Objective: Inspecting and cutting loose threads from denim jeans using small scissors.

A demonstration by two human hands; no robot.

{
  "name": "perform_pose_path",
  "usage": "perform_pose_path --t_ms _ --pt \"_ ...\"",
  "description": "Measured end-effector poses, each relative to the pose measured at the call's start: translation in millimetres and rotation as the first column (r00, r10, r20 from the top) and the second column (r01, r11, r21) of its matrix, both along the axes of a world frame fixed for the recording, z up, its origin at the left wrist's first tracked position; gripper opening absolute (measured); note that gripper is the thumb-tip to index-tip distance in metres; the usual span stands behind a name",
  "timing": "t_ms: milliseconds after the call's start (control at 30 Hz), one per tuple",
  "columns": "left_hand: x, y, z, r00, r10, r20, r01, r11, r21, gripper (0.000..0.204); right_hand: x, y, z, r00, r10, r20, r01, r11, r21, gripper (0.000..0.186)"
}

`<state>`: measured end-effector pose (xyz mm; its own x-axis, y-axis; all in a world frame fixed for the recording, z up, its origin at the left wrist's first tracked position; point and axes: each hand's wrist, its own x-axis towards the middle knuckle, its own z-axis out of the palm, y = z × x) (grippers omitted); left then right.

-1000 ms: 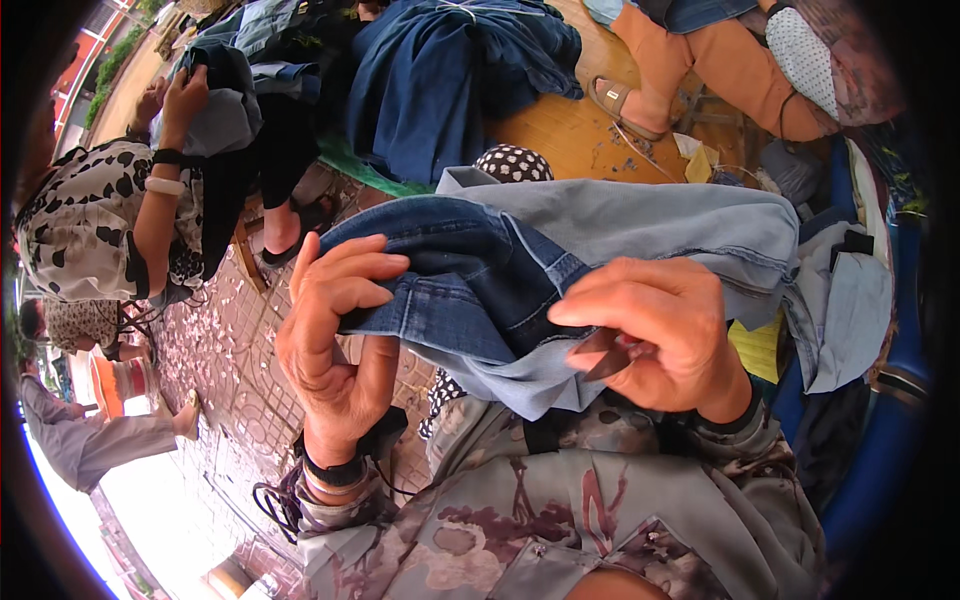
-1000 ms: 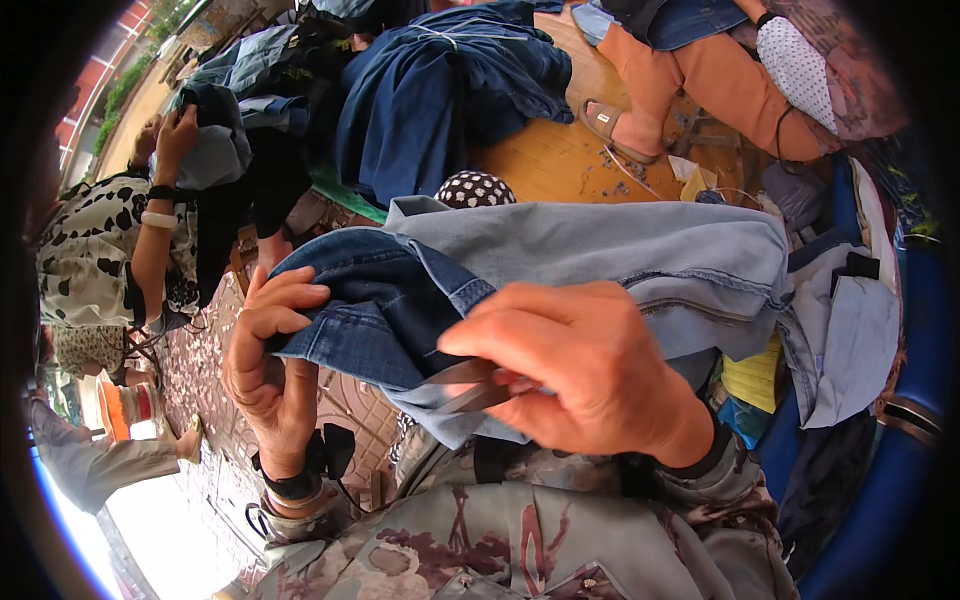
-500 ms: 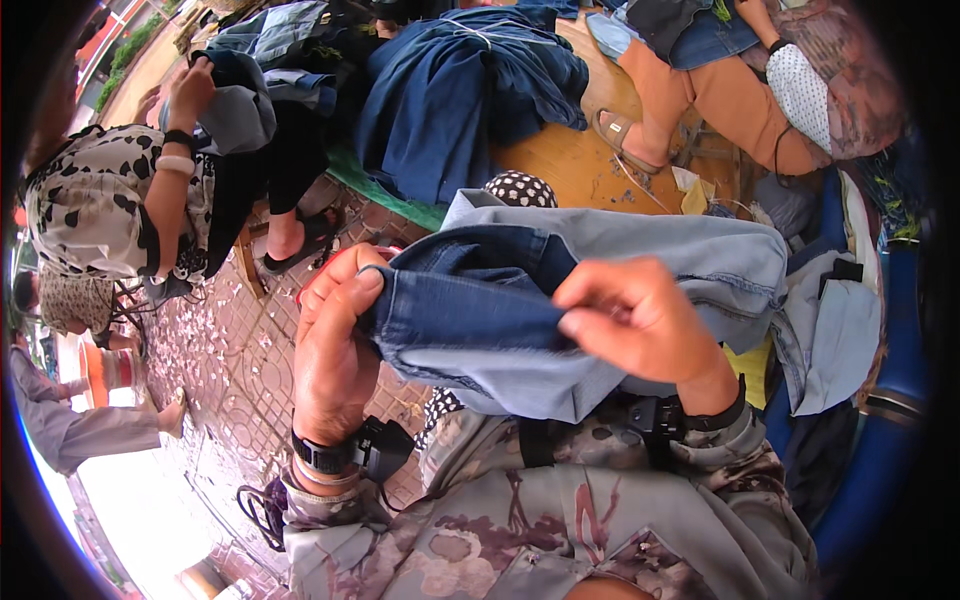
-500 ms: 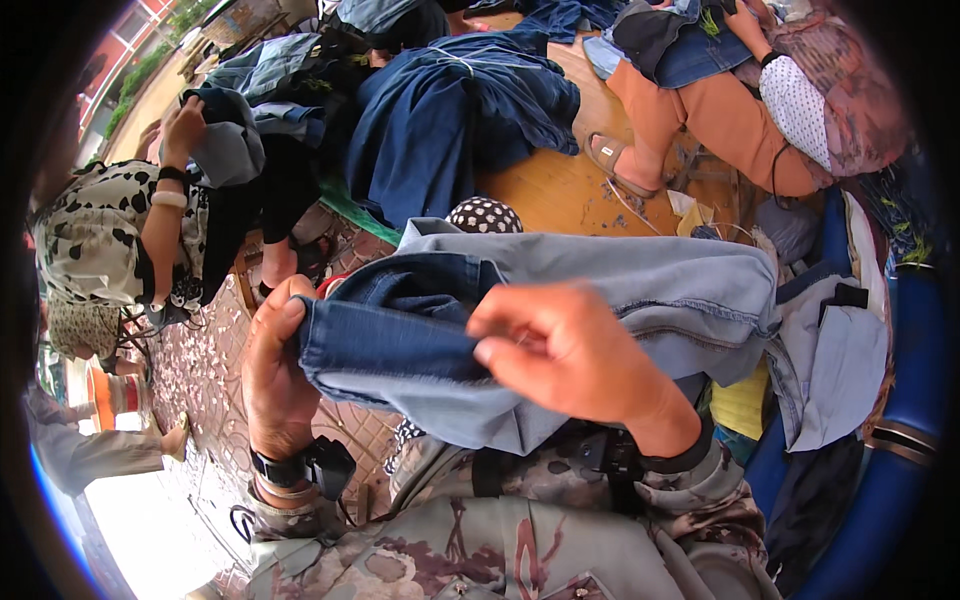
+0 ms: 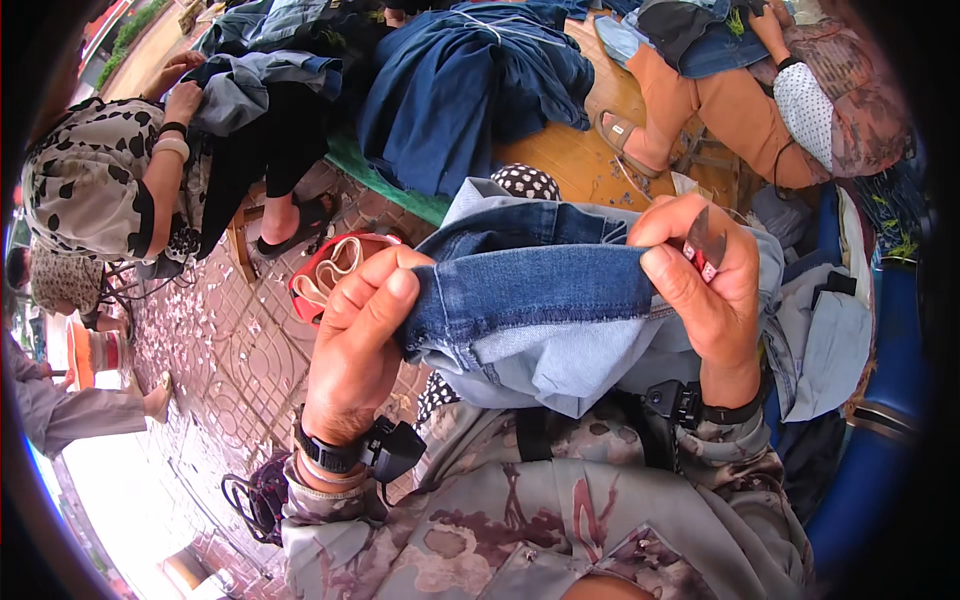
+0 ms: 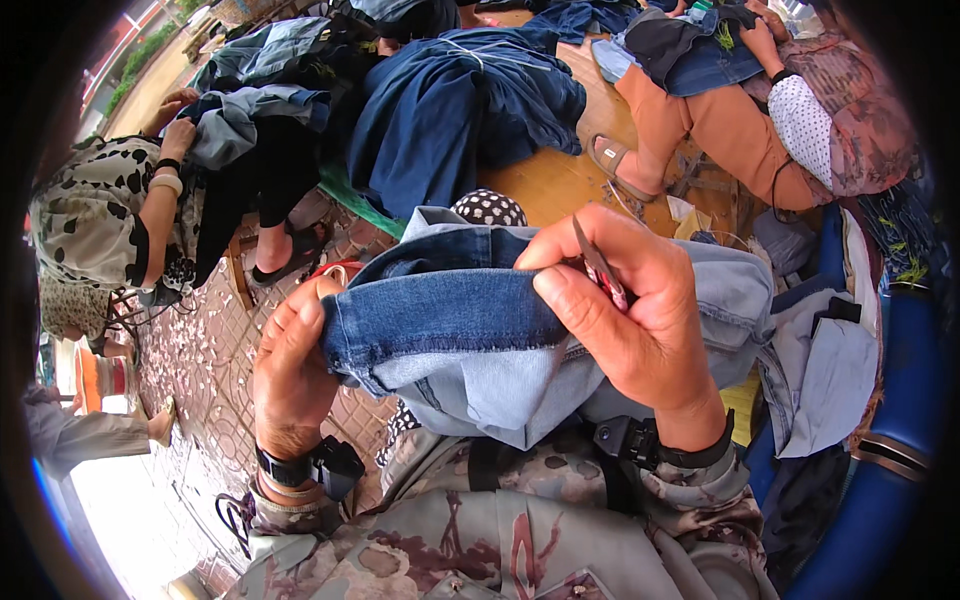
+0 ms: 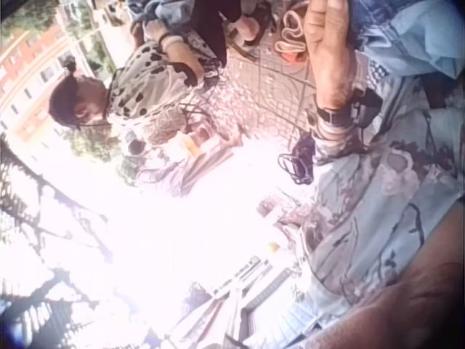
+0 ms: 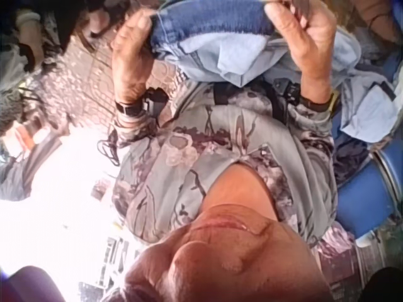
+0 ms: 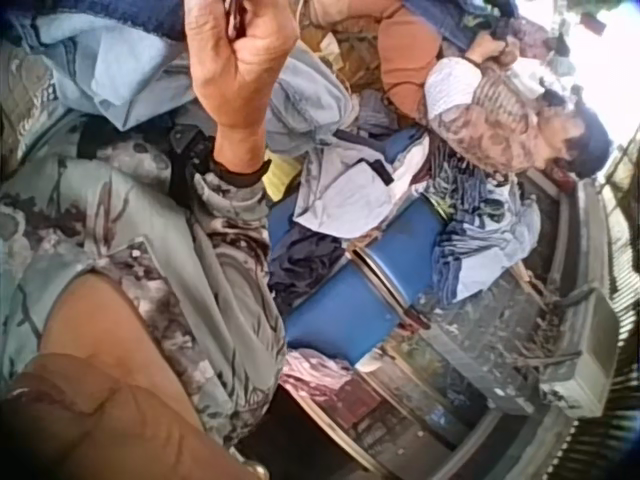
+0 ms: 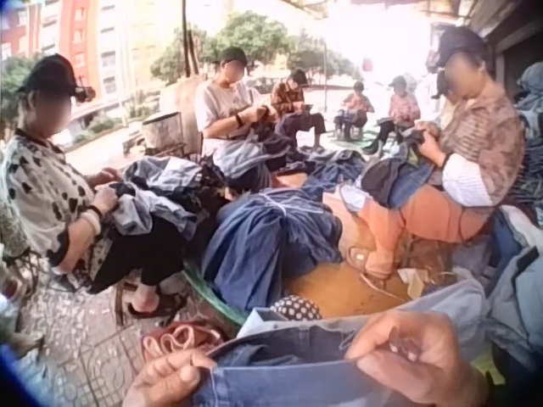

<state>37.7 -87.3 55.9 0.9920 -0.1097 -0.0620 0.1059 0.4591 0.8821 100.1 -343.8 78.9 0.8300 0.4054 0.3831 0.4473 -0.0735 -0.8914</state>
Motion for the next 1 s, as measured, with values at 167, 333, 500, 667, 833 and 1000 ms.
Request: perform_pose_path --t_ms 167,333,500,667,833,1000 --pt "-7.2 2.1 -5.1 0.999 0.040 -0.037 -0.038 0.998 0.045 0.016 3.8 -0.3 -2.0 0.997 0.016 -0.070 -0.019 0.999 -0.042 0.009" --pt "-4.2 0.3 -7.2 0.999 0.015 -0.030 -0.014 0.999 0.036 0.013 6.4 -10.0 -4.2 0.941 0.054 -0.333 -0.052 0.999 0.014 0.012" --pt "-6.5 7.2 -10.4 0.976 0.211 -0.050 -0.211 0.978 0.007 0.016 24.3 -26.9 -7.0 0.820 0.380 -0.428 -0.454 0.887 -0.083 0.019" --pt "-10.0 26.2 -17.7 0.919 0.390 -0.064 -0.395 0.914 -0.092 0.025 27.4 -20.9 -14.2 0.803 0.515 -0.300 -0.561 0.823 -0.090 0.020" --pt "-10.5 40.0 -26.6 0.872 0.468 -0.147 -0.483 0.871 -0.093 0.025 30.1 -18.2 -26.8 0.771 0.488 -0.409 -0.439 0.873 0.214 0.021" --pt "-13.7 50.0 -39.9 0.865 0.488 -0.120 -0.495 0.868 -0.038 0.024 24.9 -16.9 -31.8 0.736 0.400 -0.546 -0.260 0.912 0.318 0.021"
